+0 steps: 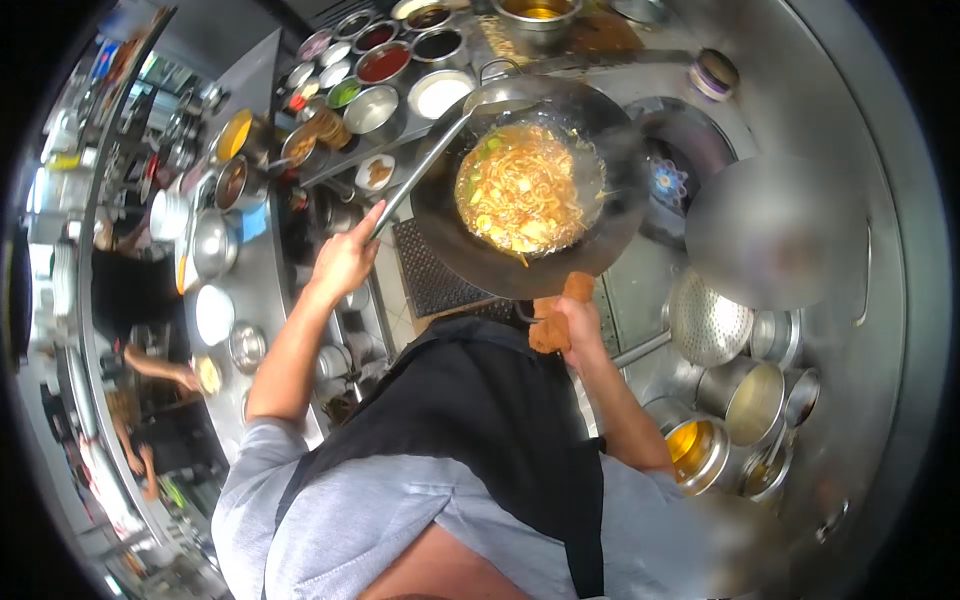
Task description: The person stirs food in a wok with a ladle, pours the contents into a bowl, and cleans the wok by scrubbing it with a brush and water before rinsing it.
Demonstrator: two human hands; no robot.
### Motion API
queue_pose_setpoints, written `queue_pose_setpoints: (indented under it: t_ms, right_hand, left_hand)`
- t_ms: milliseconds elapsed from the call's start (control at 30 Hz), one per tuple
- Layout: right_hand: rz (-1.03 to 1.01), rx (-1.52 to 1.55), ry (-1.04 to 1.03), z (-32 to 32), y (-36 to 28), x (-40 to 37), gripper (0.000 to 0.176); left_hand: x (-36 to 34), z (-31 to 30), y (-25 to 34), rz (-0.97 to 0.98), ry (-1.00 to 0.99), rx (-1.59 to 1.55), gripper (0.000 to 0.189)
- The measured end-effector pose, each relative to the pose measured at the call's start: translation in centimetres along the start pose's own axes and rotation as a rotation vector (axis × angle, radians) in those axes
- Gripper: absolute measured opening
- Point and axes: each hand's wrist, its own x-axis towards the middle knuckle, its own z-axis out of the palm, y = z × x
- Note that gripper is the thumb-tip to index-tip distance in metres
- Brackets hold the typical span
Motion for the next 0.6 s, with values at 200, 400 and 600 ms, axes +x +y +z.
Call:
queue_pose_setpoints:
  t_ms: [200, 400, 600]
  right_hand:
    - [0.088, -0.092, -0.164, 2.3, 1.5, 1.4, 0.032]
    - [0.186, -0.194, -0.290, 6.0, 6.0, 3.4, 0.032]
    - [0.312, -0.266, -0.312, 8.4, 7.8, 1.4, 0.035]
  left_hand:
    - [-12.0, 3.6, -1.6, -0.245, -0.144, -0.359, 0.069]
    - [-21.7, 3.4, 3.5, -0.667, -0.277, -1.078, 0.067]
    - [-28.3, 2.3, 1.3, -0.567, 0.037, -0.759, 0.069]
